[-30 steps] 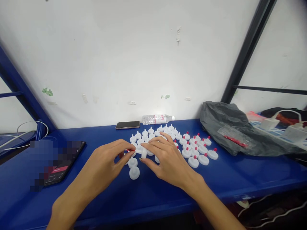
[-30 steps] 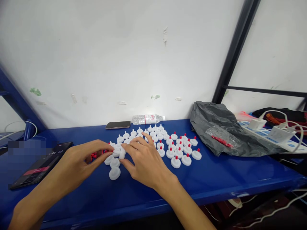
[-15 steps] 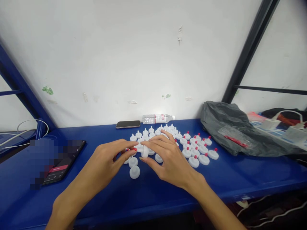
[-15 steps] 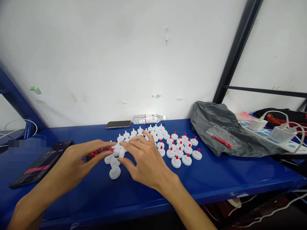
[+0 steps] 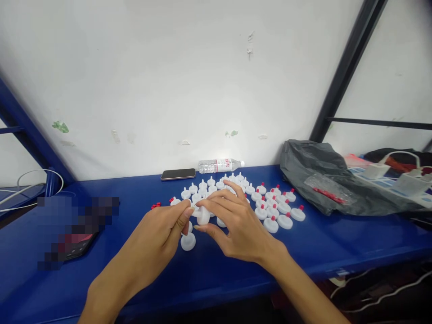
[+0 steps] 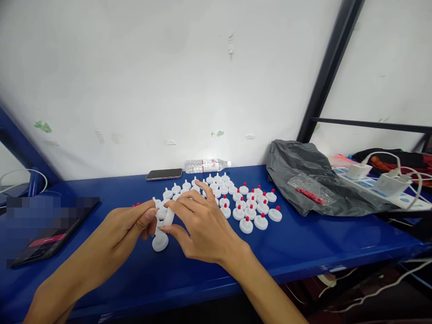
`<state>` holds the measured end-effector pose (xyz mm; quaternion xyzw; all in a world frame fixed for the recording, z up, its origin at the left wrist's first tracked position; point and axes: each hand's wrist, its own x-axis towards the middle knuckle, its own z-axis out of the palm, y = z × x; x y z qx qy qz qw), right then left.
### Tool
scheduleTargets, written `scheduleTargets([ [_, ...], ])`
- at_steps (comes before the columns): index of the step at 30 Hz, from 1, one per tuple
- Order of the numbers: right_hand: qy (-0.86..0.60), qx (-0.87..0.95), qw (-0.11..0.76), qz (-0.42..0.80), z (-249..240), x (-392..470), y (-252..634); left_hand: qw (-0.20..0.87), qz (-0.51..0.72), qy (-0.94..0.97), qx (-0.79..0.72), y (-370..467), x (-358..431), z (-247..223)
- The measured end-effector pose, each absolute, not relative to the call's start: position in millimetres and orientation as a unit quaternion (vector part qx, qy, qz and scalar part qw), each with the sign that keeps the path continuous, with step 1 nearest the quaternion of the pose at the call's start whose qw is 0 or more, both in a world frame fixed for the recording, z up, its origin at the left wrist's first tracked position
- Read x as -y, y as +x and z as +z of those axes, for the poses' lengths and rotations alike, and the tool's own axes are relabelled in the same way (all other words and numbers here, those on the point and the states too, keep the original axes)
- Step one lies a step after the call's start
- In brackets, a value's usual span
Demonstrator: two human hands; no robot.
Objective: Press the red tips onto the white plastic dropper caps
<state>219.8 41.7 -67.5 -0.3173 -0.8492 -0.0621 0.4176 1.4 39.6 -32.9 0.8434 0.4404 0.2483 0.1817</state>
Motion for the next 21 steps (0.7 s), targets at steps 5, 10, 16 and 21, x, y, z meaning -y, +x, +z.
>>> scheduleTargets([
  [5, -0.313, 0.853, 0.41, -0.086, -67, -43, 219, 0.179, 0.254, 0.849, -0.428, 3, -41, -36],
  [10, -0.302, 0.845, 0.428, -0.106, -67, -43, 218, 0.168, 0.279, 0.848, -0.418, 6, -41, -38],
  [16, -0.324, 0.829, 0.448, -0.084, -67, -41, 212, 0.125, 0.283, 0.852, -0.421, 8, -40, -33],
  [21, -0.333, 0.834, 0.433, -0.075, -67, -37, 204, 0.105, 0.247, 0.862, -0.429, 4, -38, -29],
])
